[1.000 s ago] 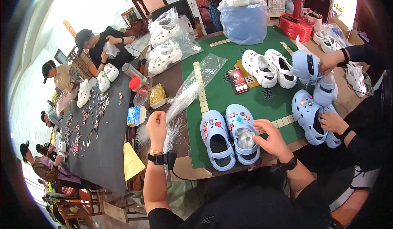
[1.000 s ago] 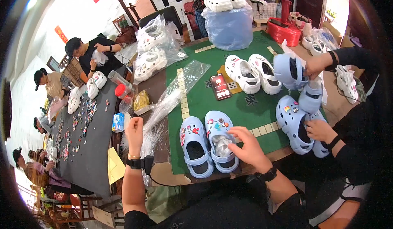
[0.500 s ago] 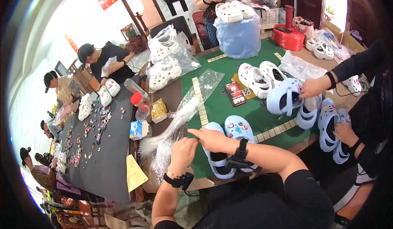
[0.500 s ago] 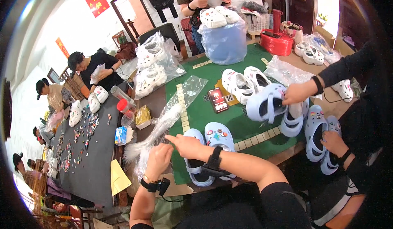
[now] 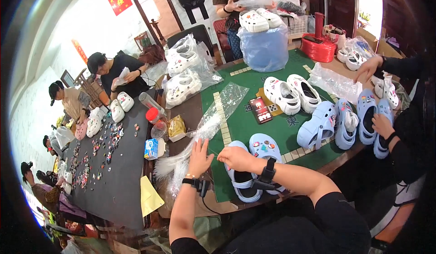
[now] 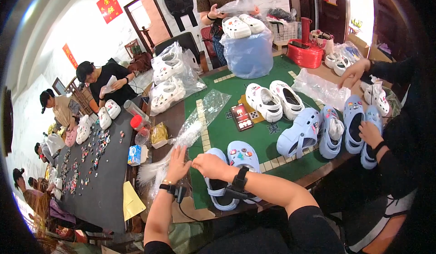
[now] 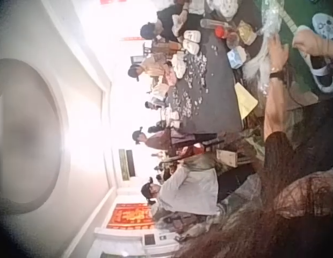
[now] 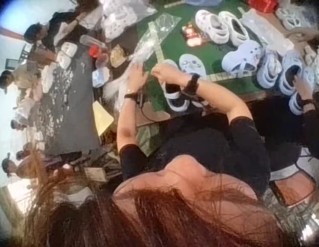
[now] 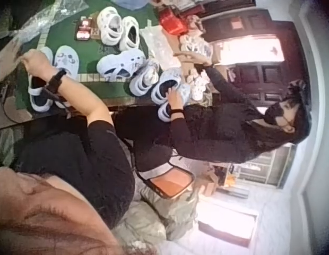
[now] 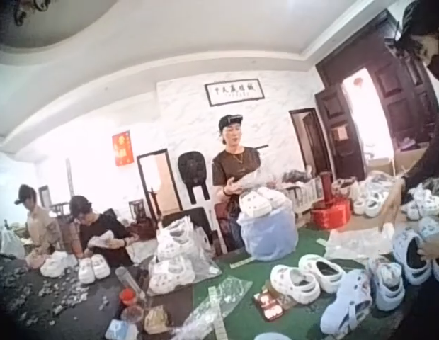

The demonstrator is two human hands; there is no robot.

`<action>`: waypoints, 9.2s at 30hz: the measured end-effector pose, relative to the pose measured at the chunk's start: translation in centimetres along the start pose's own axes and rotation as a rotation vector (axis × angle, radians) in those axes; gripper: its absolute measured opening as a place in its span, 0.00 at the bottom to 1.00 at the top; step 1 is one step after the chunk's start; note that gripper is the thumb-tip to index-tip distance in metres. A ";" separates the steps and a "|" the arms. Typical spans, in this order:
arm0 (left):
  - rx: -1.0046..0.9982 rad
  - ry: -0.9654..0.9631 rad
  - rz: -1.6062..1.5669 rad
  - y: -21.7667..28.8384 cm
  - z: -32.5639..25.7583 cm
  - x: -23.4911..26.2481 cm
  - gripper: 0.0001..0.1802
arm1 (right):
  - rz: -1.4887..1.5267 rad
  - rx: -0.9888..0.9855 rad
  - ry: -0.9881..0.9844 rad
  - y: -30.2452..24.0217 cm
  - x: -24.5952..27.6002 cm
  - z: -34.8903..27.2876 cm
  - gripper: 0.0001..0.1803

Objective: Attaching decorative charms to clogs and preparing them for packaging in a workshop environment.

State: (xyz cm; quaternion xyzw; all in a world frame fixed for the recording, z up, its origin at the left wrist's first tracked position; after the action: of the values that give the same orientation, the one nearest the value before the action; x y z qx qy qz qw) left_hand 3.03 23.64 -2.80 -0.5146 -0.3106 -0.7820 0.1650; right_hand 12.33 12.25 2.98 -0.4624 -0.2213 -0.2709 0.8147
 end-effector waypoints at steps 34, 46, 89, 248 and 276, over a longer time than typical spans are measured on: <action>-0.457 -0.300 -0.280 19.0 -8.9 3.3 0.20 | 0.591 -0.673 -0.318 -1.8 9.8 -21.9 0.12; 0.024 -0.402 -0.571 15.2 -7.1 1.8 0.16 | 0.572 -0.581 0.007 1.1 9.1 -20.9 0.11; -0.218 -0.363 -0.378 16.5 -9.2 0.8 0.25 | 1.063 -0.948 -0.105 1.6 1.2 -27.7 0.16; -0.473 -0.479 -0.388 27.8 -4.4 -5.3 0.08 | -0.551 -0.359 0.107 -4.5 14.6 -24.1 0.10; -0.208 -0.505 -0.569 26.2 -2.6 -5.3 0.09 | -0.399 -0.316 0.551 -0.6 12.4 -21.6 0.22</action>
State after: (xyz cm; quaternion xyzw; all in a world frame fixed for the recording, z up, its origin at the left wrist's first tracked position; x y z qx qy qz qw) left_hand 18.53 1.94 -0.04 -0.5980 -0.3907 -0.6727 -0.1929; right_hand 23.73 -9.78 0.68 -0.4400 -0.0347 -0.5695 0.6935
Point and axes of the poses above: each hand's wrist, its own z-axis towards the middle knuckle, its own x-axis out of the back of the hand, y = z × x, the point moved 10 cm from there along z, towards the middle knuckle, and after that the axes turned 7 degrees about x, right-handed, at the moved point
